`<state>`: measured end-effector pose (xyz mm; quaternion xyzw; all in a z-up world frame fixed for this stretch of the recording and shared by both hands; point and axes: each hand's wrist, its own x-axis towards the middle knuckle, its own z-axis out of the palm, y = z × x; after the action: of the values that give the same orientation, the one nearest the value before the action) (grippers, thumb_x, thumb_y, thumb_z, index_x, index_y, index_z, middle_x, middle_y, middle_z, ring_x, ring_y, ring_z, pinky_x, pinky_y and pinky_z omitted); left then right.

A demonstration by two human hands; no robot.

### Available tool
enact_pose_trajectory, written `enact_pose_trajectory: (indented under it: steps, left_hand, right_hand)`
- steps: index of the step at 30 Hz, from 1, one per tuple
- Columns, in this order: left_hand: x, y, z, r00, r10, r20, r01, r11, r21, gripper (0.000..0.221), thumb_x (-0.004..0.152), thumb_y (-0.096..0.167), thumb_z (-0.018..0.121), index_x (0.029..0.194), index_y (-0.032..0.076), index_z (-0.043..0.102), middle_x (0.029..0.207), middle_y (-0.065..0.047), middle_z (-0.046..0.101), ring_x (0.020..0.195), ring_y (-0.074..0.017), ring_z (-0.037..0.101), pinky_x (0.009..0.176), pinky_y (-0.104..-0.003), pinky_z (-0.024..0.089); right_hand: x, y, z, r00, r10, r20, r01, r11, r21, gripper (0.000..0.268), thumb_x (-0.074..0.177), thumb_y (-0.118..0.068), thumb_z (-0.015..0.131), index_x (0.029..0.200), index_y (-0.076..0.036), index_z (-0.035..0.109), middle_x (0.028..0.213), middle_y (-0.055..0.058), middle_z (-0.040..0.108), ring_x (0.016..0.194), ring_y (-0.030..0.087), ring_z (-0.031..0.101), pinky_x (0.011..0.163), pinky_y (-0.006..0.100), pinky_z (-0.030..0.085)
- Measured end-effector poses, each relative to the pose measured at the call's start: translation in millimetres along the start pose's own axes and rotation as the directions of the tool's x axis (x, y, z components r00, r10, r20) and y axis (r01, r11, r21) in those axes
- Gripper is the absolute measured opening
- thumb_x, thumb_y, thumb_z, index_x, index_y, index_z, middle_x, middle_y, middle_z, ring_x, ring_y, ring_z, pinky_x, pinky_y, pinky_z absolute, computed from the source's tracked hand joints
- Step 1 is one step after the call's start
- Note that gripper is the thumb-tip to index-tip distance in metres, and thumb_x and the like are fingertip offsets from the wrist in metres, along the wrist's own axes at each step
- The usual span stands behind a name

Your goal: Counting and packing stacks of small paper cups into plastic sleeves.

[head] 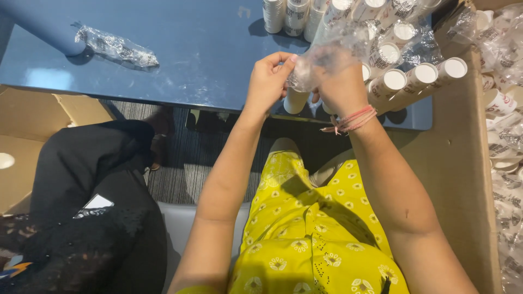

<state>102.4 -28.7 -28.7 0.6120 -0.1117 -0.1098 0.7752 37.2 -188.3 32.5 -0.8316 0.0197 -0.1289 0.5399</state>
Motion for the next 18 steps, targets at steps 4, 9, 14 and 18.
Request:
enact_pose_trajectory:
  steps: [4, 9, 14, 18]
  left_hand:
    - [-0.1, -7.6, -1.7, 0.997, -0.068, 0.034, 0.071, 0.993, -0.092, 0.026, 0.1, 0.027, 0.068, 0.101, 0.002, 0.072, 0.061, 0.005, 0.059, 0.046, -0.0011, 0.045, 0.04, -0.02, 0.033]
    - [-0.8, -17.0, -5.6, 0.992, -0.123, 0.031, 0.126, 0.979, -0.159, 0.026, 0.1, 0.028, 0.069, 0.095, 0.003, 0.072, 0.062, 0.006, 0.057, 0.048, -0.0001, 0.043, 0.04, -0.019, 0.03]
    - [-7.4, -7.5, -5.7, 0.994, -0.111, -0.005, 0.11, 0.986, -0.126, 0.028, 0.098, 0.03, 0.068, 0.085, 0.006, 0.069, 0.058, 0.006, 0.052, 0.043, -0.0008, 0.039, 0.038, -0.02, 0.028]
    - [-7.8, -25.2, -2.9, 1.0, 0.018, -0.006, -0.019, 0.965, -0.263, 0.031, 0.103, 0.029, 0.065, 0.083, 0.006, 0.066, 0.071, 0.006, 0.058, 0.06, -0.0015, 0.049, 0.052, -0.021, 0.038]
  right_hand:
    - [-0.6, 11.8, 6.9, 0.992, 0.067, 0.103, -0.074, 0.995, 0.061, 0.017, 0.102, -0.006, 0.063, 0.118, 0.0, 0.064, 0.083, 0.011, 0.07, 0.057, 0.015, 0.066, 0.046, 0.029, 0.052]
    - [-5.1, 43.5, 24.9, 0.997, 0.02, 0.071, -0.051, 0.887, 0.46, 0.025, 0.097, -0.005, 0.064, 0.12, -0.001, 0.055, 0.094, 0.004, 0.067, 0.063, 0.013, 0.066, 0.043, 0.027, 0.052]
    - [-5.2, 49.3, 33.0, 0.996, -0.048, 0.07, 0.004, 0.848, 0.53, 0.021, 0.101, -0.006, 0.072, 0.113, -0.003, 0.055, 0.094, 0.007, 0.066, 0.067, 0.011, 0.062, 0.051, 0.025, 0.05]
    - [-6.7, 30.4, 38.0, 0.988, -0.123, 0.091, 0.041, 0.785, 0.619, 0.018, 0.101, -0.007, 0.07, 0.108, -0.003, 0.055, 0.1, 0.004, 0.064, 0.082, 0.007, 0.064, 0.067, 0.023, 0.055]
